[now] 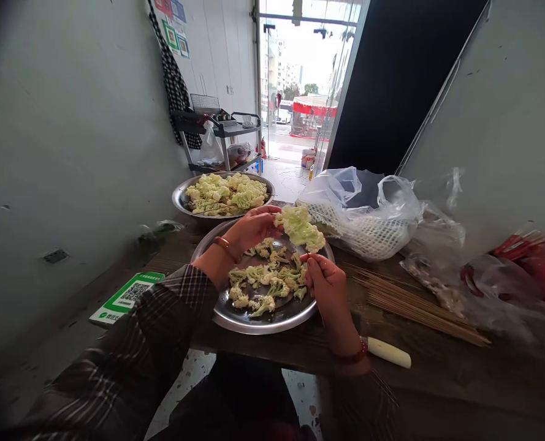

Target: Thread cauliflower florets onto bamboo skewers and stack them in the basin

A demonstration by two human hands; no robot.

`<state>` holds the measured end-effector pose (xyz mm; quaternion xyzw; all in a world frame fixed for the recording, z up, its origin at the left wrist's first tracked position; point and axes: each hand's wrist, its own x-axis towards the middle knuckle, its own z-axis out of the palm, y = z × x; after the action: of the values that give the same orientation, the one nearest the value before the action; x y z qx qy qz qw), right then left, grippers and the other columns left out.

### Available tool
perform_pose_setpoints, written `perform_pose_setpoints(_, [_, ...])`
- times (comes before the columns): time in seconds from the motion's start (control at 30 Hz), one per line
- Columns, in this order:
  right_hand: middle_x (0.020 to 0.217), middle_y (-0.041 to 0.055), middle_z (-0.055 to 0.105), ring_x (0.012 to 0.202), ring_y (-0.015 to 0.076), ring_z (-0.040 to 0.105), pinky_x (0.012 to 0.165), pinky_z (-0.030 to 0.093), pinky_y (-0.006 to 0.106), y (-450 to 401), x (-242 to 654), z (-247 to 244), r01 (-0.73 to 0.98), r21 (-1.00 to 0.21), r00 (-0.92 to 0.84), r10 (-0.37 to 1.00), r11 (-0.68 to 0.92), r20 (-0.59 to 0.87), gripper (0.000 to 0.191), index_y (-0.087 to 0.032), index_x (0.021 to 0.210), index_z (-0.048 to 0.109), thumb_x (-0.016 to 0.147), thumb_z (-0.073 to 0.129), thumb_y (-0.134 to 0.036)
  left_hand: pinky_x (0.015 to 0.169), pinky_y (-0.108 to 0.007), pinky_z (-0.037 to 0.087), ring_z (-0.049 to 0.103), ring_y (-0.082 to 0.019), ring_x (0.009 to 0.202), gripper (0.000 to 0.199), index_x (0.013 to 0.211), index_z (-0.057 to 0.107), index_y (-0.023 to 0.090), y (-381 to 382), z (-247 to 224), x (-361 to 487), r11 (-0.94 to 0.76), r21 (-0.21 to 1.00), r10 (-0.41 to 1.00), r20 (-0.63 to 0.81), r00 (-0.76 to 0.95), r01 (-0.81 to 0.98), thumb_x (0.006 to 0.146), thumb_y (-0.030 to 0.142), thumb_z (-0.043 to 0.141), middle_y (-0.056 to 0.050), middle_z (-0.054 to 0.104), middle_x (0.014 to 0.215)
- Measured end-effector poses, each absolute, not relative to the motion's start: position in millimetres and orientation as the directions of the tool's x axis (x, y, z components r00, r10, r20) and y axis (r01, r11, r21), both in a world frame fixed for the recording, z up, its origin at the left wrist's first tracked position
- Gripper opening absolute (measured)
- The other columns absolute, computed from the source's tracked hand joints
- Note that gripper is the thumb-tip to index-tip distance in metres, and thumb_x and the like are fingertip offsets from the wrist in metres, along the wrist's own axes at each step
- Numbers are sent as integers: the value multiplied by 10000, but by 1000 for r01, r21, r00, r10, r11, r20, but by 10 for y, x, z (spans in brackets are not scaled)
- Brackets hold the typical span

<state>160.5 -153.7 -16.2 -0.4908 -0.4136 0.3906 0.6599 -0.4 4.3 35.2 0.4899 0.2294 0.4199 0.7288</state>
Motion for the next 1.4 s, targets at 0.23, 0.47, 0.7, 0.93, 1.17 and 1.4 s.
perform_pose_setpoints(0.23, [501,-74,452,412,65,339,396,225,207,-1516,1593,-151,-31,-983,327,931,181,161,402,-152,911,724,818,705,-543,624,-230,553,642,-98,625,66,835,657,95,7,416,29,192,850,868,87,490,-491,797,107,711,-33,668,731])
perform_pose_setpoints(0.47, [510,-70,446,445,76,358,421,244,212,-1543,1601,-150,1,-984,313,935,178,169,409,-155,906,725,820,713,-554,540,-144,404,607,-57,626,223,931,639,112,91,407,-55,81,827,916,158,369,-556,763,88,782,8,632,684])
perform_pose_setpoints(0.7, [514,-62,443,453,89,344,426,249,227,-1544,1590,-125,71,-986,258,952,153,167,419,-160,887,732,822,698,-573,561,-173,427,613,-63,636,171,978,685,124,39,487,-73,76,804,917,177,359,-589,824,163,749,12,627,704])
perform_pose_setpoints(0.93, [511,-50,452,473,96,366,437,267,229,-1527,1606,-152,115,-981,242,953,157,181,416,-159,879,744,836,691,-569,651,-210,483,630,-90,706,238,1074,715,133,47,483,-102,55,775,913,216,346,-629,842,182,718,-9,638,734])
perform_pose_setpoints(1.17, [525,-53,455,482,96,358,441,239,229,-1524,1624,-179,108,-983,222,961,145,166,415,-158,922,752,851,685,-562,623,-170,422,580,-55,681,404,1099,694,131,56,469,-88,-5,811,883,278,379,-585,705,78,767,20,625,727])
perform_pose_setpoints(1.4, [504,-57,440,465,94,343,449,252,237,-1533,1605,-130,130,-980,220,959,152,178,425,-152,882,756,831,684,-568,566,-176,377,577,-59,654,316,1005,672,141,109,442,-68,-44,832,897,277,344,-554,708,126,778,17,640,746])
